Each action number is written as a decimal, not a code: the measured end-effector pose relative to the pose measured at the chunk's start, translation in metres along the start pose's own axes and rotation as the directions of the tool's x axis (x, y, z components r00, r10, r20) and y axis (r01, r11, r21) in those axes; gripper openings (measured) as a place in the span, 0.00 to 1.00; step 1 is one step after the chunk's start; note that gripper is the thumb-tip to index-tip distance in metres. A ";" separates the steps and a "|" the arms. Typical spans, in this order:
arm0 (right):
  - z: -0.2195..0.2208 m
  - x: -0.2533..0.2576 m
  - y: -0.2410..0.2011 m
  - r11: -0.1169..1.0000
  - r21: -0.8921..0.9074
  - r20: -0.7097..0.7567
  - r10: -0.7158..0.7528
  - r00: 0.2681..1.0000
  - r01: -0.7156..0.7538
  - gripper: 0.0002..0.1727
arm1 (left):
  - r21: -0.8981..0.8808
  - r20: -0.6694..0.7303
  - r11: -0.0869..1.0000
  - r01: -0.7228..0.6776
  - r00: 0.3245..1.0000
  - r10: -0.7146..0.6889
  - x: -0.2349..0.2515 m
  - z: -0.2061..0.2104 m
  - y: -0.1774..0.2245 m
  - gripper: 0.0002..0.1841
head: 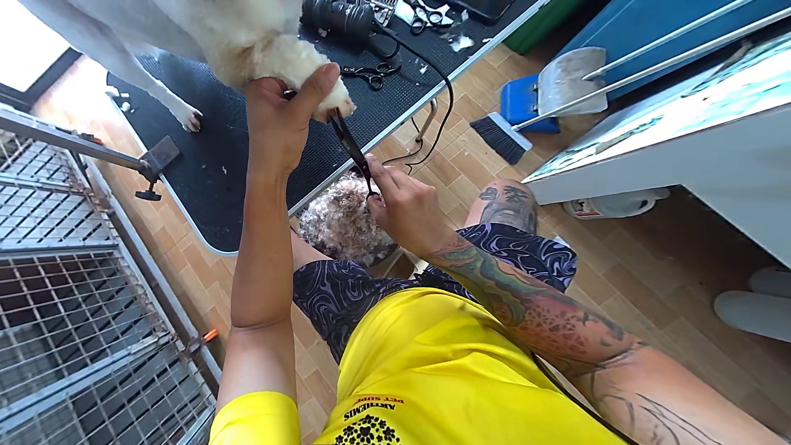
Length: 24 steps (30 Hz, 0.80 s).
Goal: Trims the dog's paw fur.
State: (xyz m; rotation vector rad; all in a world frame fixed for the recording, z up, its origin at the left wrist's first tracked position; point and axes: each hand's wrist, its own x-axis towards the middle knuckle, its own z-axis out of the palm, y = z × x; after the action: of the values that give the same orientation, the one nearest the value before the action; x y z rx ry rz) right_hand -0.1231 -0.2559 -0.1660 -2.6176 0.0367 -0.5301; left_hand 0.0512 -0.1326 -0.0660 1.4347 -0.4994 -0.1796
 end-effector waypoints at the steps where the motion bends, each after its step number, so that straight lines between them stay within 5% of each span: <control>1: -0.001 0.001 0.000 1.000 -0.002 0.001 0.002 1.000 -0.002 0.34 | 0.000 0.003 1.000 -0.006 1.000 0.006 0.000 0.000 0.000 0.13; 24: 0.008 -0.013 0.003 1.000 -0.013 -0.045 -0.017 0.999 0.016 0.34 | -0.022 -0.010 0.998 0.064 0.998 -0.064 -0.001 0.005 0.004 0.13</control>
State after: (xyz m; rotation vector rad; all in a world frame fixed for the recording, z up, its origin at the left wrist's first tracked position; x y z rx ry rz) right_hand -0.1316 -0.2535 -0.1788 -2.6196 0.0327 -0.5970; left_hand 0.0477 -0.1364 -0.0619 1.4303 -0.4421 -0.2280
